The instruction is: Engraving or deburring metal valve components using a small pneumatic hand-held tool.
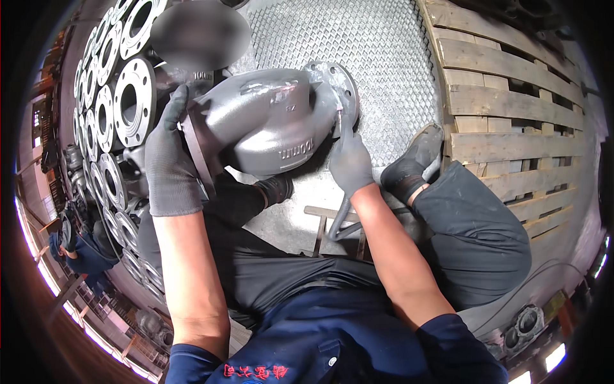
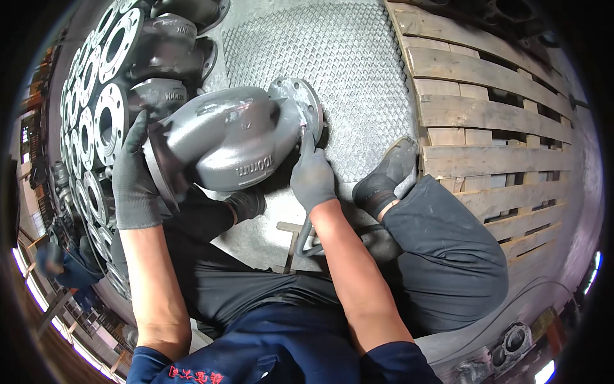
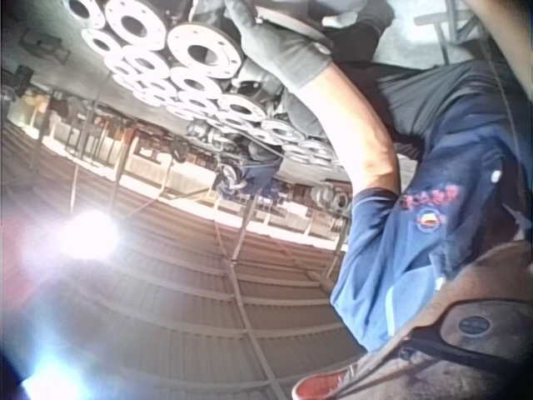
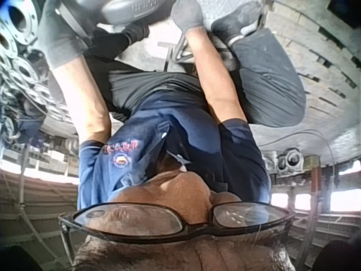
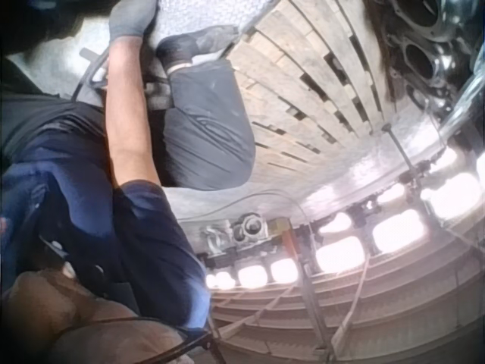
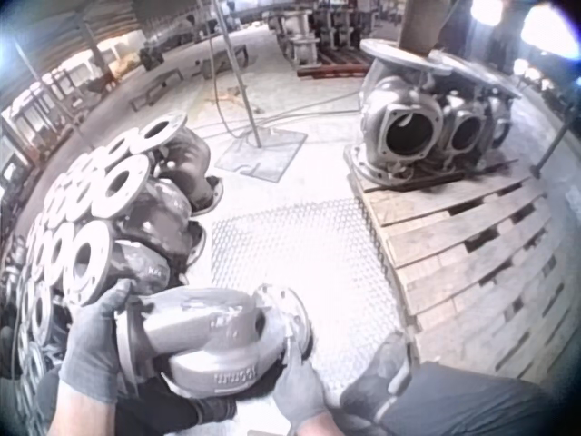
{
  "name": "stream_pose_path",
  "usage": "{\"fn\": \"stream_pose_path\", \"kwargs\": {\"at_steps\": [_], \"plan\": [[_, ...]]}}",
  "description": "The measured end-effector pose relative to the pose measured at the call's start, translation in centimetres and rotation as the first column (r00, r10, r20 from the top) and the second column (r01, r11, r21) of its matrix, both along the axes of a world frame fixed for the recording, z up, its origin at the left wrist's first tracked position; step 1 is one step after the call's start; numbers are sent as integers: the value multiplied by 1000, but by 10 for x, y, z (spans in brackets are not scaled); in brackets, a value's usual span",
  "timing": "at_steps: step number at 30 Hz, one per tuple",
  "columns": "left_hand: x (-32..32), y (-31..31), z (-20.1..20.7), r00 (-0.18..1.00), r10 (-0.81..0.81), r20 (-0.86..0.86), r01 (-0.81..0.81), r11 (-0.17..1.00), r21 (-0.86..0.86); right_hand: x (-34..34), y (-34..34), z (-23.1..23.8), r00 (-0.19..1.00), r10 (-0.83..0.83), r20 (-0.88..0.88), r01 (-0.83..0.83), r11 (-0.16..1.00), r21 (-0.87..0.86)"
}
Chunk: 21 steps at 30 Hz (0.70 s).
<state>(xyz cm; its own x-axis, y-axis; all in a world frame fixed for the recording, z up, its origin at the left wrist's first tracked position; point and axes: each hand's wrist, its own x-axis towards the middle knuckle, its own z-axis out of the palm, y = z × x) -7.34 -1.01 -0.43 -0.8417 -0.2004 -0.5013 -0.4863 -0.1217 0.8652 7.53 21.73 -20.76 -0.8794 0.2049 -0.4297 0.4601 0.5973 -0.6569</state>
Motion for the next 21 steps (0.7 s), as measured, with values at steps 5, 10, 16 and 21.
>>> {"fn": "stream_pose_path", "kwargs": {"at_steps": [5,10,16,21], "plan": [[0,8,0,999,32,-14,-33,998,-50,-10,15,-17,999,25,-31,-25,999,-21],[0,0,-3,999,49,-12,-49,997,-55,-3,18,-1,997,70,-24,-71,996,-56],[-5,1,-3,997,72,24,-71,997,-26,-8,21,2,999,-7,-42,7,1000,-2],[-2,2,-4,994,110,-23,-111,994,-19,-2,19,12,1000,21,9,-21,1000,-7]]}}
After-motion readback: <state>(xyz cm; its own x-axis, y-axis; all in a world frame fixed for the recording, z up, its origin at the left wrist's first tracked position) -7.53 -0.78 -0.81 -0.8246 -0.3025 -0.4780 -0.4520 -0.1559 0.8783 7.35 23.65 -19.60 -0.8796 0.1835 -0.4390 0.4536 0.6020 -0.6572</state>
